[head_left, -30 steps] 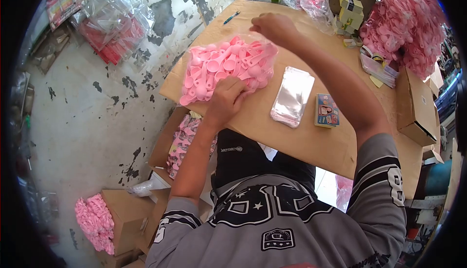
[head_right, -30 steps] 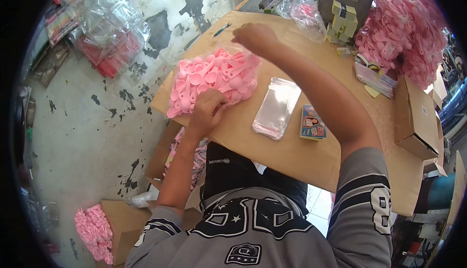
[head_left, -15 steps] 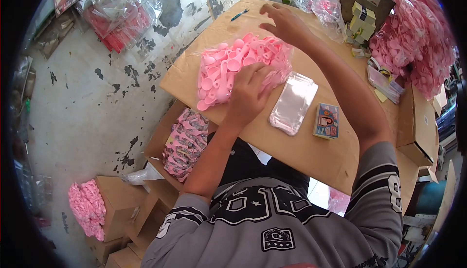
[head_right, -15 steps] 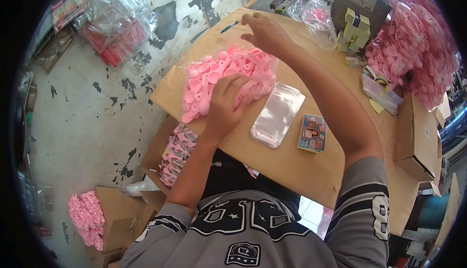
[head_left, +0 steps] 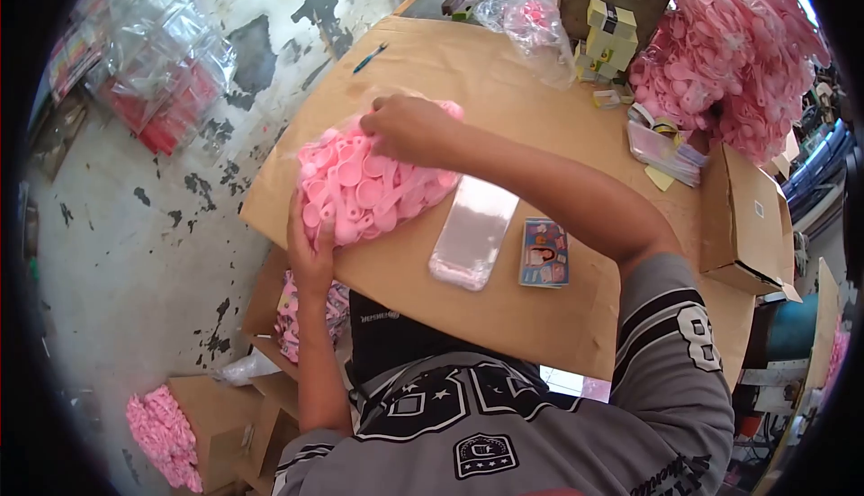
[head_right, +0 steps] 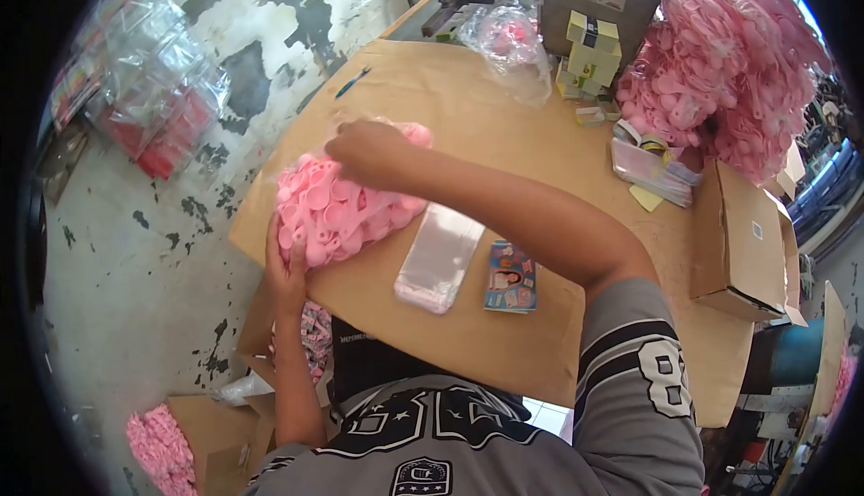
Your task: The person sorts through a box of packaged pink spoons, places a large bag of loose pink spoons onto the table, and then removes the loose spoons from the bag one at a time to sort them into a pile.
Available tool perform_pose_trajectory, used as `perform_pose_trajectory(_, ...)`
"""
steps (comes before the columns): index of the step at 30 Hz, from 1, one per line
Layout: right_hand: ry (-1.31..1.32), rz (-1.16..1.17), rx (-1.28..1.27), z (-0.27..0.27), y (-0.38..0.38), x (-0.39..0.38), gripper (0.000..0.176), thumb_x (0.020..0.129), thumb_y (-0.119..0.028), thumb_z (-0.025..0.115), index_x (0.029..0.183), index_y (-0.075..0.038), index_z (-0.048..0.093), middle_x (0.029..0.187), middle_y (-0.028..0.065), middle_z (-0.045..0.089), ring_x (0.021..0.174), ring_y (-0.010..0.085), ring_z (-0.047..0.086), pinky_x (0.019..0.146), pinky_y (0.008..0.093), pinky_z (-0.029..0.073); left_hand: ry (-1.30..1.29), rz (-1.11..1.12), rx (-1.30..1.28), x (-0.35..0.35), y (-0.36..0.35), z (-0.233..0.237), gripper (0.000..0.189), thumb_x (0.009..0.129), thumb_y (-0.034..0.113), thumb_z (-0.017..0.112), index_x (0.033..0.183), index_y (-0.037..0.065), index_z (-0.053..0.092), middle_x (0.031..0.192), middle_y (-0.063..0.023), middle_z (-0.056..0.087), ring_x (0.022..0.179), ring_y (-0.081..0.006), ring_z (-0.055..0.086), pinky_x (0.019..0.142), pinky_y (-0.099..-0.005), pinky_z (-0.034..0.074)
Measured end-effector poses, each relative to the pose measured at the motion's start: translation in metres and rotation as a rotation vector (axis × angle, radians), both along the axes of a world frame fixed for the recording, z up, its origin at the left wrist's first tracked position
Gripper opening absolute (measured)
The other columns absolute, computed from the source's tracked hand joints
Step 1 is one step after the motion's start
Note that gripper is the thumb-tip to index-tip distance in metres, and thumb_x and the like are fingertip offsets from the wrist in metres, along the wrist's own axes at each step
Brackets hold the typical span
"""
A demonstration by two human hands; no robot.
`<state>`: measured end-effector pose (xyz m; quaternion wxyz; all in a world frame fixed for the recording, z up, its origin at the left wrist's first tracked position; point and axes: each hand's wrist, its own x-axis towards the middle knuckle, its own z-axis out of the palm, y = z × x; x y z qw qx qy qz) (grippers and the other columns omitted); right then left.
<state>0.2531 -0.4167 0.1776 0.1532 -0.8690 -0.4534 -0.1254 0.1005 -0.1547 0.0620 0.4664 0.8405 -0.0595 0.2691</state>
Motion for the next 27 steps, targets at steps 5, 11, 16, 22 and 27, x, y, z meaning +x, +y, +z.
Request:
perform_pose_trajectory(5, -0.074, 0.077, 0.064, -0.008, 0.005, 0.003, 0.021, 0.092, -0.011, 0.071, 0.111, -0.003, 0.075, 0.110, 0.0221, 0.071, 0.107, 0.0415, 0.072, 0.093, 0.0507, 0.058, -0.026, -0.031, -0.076, 0.001, 0.000, -0.008, 0.079, 0.108, 0.042, 0.074, 0.167, -0.003, 0.044, 0.169, -0.0242, 0.049, 0.156, -0.0361, 0.048, 0.130, -0.0464, 0.037)
perform_pose_trajectory(11, 0.032, 0.057, -0.053, 0.011, 0.000, -0.001, 0.025, 0.093, -0.007, 0.067, 0.116, -0.004, 0.077, 0.111, 0.0222, 0.071, 0.105, 0.0428, 0.072, 0.091, 0.0502, 0.059, 0.068, 0.150, 0.031, -0.026, -0.026, 0.005, 0.077, 0.106, 0.040, 0.076, 0.164, -0.002, 0.048, 0.167, -0.0251, 0.049, 0.155, -0.0384, 0.048, 0.128, -0.0475, 0.038)
perform_pose_trajectory(16, -0.001, 0.163, -0.003, 0.001, 0.009, -0.005, 0.025, 0.095, -0.012, 0.070, 0.117, -0.008, 0.080, 0.110, 0.0206, 0.071, 0.109, 0.0411, 0.073, 0.089, 0.0478, 0.060, 0.090, 0.277, 0.208, -0.078, -0.056, 0.014, 0.073, 0.106, 0.039, 0.077, 0.160, -0.003, 0.052, 0.157, -0.0281, 0.052, 0.148, -0.0468, 0.050, 0.122, -0.0532, 0.042)
perform_pose_trajectory(22, 0.006, -0.115, 0.309, 0.046, -0.016, -0.027, 0.025, 0.097, -0.024, 0.079, 0.118, -0.010, 0.079, 0.123, 0.0169, 0.073, 0.114, 0.0328, 0.073, 0.092, 0.0458, 0.060, -0.025, 0.174, 0.171, -0.105, -0.026, 0.017, 0.053, 0.107, 0.035, 0.072, 0.145, -0.002, 0.068, 0.138, -0.0211, 0.057, 0.130, -0.0377, 0.058, 0.110, -0.0479, 0.048)
perform_pose_trajectory(27, -0.583, -0.817, 0.204, 0.035, -0.125, 0.037, 0.081, 0.096, -0.032, 0.083, 0.167, -0.022, 0.044, 0.162, 0.0286, 0.049, 0.146, 0.0480, 0.052, 0.111, 0.0547, 0.054, -0.181, 0.194, 0.226, -0.093, 0.006, 0.022, 0.057, 0.109, 0.040, 0.067, 0.150, 0.002, 0.063, 0.155, -0.0259, 0.055, 0.142, -0.0445, 0.054, 0.119, -0.0563, 0.043)
